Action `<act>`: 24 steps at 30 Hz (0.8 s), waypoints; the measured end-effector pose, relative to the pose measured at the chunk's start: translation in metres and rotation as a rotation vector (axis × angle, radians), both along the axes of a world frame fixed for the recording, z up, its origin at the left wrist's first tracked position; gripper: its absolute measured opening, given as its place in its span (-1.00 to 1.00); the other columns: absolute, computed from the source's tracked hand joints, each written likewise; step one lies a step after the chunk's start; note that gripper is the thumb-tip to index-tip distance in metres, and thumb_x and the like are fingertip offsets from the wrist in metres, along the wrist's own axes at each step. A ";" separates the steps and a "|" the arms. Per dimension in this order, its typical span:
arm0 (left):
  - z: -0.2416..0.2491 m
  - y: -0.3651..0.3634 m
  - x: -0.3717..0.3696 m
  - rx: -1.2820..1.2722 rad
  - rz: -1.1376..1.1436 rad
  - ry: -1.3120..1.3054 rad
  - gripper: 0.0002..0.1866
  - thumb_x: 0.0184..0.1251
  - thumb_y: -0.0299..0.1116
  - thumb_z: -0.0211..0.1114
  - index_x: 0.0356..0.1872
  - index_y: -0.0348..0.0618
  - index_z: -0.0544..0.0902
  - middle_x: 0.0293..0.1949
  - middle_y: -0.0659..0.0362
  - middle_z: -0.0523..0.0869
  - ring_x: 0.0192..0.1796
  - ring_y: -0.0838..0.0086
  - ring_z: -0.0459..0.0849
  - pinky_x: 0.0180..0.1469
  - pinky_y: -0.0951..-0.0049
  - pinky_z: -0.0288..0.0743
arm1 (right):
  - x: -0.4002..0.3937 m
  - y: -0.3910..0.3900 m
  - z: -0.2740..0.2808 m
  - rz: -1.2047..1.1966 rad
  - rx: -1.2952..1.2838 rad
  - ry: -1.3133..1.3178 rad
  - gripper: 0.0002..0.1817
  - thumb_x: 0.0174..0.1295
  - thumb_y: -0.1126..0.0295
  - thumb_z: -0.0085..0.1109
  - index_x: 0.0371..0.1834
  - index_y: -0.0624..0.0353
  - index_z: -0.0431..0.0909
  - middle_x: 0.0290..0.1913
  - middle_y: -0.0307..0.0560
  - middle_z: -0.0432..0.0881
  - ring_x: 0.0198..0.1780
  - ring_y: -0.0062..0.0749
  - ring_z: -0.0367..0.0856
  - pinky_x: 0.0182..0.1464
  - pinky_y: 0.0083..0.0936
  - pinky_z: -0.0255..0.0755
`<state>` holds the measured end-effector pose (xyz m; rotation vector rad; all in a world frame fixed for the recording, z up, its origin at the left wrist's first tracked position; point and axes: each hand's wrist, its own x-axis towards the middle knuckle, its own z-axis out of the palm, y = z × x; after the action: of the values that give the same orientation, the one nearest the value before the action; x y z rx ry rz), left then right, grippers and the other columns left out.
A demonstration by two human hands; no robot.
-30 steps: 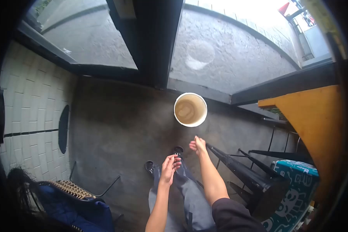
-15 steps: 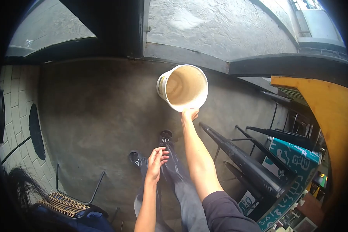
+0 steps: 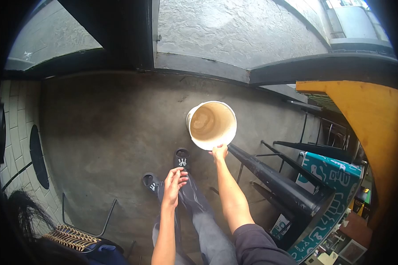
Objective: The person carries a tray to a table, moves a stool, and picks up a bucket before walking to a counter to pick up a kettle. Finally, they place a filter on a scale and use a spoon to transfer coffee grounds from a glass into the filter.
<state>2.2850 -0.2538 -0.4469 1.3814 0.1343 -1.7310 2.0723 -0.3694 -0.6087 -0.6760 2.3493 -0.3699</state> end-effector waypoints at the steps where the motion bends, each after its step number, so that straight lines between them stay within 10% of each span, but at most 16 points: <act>1: 0.002 0.005 0.001 0.000 -0.007 -0.004 -0.71 0.54 -0.16 0.05 0.05 -0.11 0.56 -0.14 0.22 0.66 -0.17 0.61 0.61 -0.11 0.58 0.47 | 0.002 0.007 0.003 0.022 0.060 -0.098 -0.85 0.15 0.64 0.11 -0.23 0.29 0.41 -0.25 0.02 0.57 -0.40 -0.27 0.69 -0.47 -0.41 0.70; 9: 0.000 0.050 0.009 -0.005 -0.052 -0.016 -0.71 0.54 -0.16 0.07 0.04 -0.12 0.56 -0.16 0.23 0.66 -0.19 0.61 0.61 -0.13 0.58 0.48 | 0.021 0.052 0.041 0.061 0.025 -0.510 -0.47 0.35 0.34 0.08 0.36 0.09 0.20 -0.08 0.12 0.58 -0.41 -0.30 0.70 -0.36 -0.45 0.62; 17: 0.028 0.104 -0.005 0.020 -0.185 -0.010 -0.67 0.53 -0.13 0.07 0.09 -0.11 0.54 -0.13 0.20 0.67 -0.18 0.59 0.60 -0.12 0.56 0.48 | -0.013 0.141 0.191 0.619 -0.181 -0.100 -0.61 0.25 0.46 0.16 0.16 0.15 0.43 -0.32 -0.10 0.61 -0.34 -0.45 0.64 -0.25 -0.50 0.54; 24: 0.093 0.110 -0.108 -0.188 -0.408 0.141 -0.56 0.52 -0.02 0.05 0.24 -0.04 0.46 0.04 0.14 0.62 -0.01 0.51 0.58 0.04 0.45 0.48 | -0.077 0.170 0.395 0.812 -0.397 0.381 -0.79 0.09 0.60 0.12 -0.17 0.32 0.51 -0.27 0.08 0.52 -0.24 -0.12 0.57 -0.14 -0.32 0.47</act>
<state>2.1774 -0.1441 -0.3536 1.2038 -0.2444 -2.1170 1.9950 -0.1996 -0.2134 -1.9342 2.1023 -0.3505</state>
